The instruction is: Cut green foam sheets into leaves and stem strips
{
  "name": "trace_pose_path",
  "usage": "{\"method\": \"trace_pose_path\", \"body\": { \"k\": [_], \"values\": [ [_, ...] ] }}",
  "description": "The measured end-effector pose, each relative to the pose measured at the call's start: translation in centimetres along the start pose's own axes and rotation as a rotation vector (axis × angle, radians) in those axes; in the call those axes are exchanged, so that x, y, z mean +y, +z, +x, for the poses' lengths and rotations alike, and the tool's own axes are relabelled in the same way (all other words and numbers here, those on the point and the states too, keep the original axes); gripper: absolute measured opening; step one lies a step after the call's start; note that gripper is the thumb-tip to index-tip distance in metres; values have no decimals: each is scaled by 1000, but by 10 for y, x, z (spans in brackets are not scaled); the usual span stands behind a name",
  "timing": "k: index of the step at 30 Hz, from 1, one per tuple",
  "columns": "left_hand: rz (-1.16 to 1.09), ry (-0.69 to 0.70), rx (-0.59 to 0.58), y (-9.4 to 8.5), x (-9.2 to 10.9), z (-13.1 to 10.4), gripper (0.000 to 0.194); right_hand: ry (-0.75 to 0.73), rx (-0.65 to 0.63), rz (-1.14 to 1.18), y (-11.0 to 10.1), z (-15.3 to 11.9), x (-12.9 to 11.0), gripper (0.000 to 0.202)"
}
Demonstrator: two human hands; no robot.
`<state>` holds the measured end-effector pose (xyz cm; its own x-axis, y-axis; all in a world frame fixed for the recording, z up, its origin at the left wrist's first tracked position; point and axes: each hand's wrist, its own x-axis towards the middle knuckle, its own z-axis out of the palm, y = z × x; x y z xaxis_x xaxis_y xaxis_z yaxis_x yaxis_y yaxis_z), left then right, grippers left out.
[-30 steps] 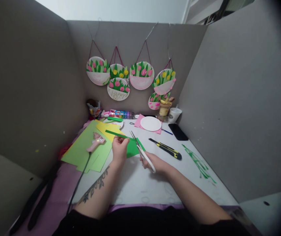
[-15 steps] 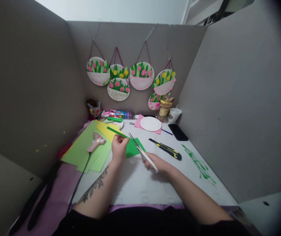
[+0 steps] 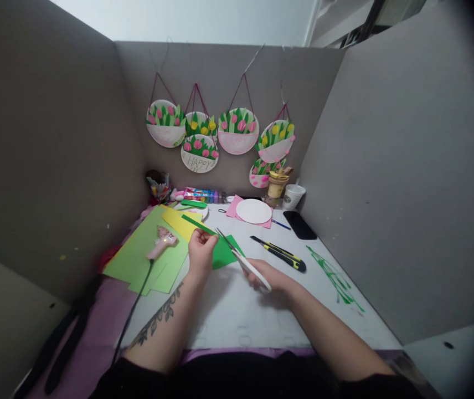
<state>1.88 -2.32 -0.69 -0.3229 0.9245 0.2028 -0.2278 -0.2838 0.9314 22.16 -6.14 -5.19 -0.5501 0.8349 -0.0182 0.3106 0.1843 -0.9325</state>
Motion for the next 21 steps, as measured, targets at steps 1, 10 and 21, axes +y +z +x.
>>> {"method": "trace_pose_path", "body": {
  "k": [1, 10, 21],
  "values": [
    [1, -1, 0, 0, 0, 0, 24, -12, 1, 4, 0, -1, 0, 39],
    [-3, -2, -10, 0, 1, 0, 24, 56, -15, 52, -3, 0, 0, 30],
    [3, -9, -15, 0, -1, 1, 23, 67, 4, 50, -6, -1, -4, 35]
  ]
}}
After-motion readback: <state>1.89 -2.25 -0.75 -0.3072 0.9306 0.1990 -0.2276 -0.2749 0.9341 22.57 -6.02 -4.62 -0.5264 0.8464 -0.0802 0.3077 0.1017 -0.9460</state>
